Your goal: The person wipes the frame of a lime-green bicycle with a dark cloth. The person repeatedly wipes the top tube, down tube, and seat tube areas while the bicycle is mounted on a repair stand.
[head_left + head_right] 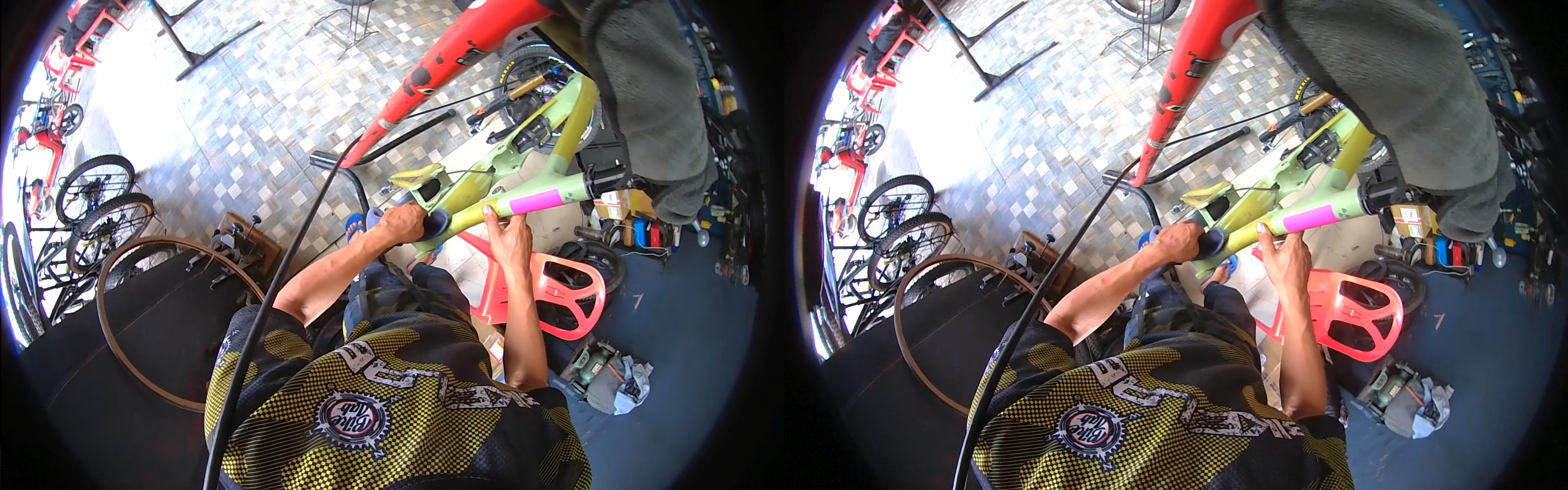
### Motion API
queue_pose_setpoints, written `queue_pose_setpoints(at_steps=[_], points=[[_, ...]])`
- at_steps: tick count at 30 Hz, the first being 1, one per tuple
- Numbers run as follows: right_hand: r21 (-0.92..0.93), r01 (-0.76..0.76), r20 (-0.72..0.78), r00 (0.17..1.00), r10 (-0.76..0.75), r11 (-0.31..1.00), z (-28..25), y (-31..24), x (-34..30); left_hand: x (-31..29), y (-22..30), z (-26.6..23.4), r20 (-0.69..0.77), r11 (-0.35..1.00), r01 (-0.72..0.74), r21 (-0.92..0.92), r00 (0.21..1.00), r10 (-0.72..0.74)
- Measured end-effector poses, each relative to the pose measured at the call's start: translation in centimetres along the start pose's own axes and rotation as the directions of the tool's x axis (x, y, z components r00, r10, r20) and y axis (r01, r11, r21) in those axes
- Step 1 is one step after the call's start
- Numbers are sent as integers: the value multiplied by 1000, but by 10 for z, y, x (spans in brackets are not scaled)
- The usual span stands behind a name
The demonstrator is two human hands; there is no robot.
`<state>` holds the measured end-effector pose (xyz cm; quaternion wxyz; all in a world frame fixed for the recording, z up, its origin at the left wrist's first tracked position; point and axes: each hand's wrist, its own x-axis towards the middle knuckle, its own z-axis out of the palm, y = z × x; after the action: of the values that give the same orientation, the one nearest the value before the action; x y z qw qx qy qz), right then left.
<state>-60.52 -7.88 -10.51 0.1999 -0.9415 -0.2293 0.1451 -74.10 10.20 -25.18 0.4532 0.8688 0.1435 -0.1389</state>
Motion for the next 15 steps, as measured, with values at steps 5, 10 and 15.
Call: queue_pose_setpoints(at_steps=[5,10,15], points=[[7,20,-16,1000,-20,1000,0,4,2,20,-16,-4,251,771,380,-511,924,-289],[41,41,-39,998,-40,998,1,15,1,23,-25,13,350,480,468,-742,881,-319],[43,60,-64,996,-57,997,4,25,-1,13,-48,41,118,867,243,-435,970,-212]])
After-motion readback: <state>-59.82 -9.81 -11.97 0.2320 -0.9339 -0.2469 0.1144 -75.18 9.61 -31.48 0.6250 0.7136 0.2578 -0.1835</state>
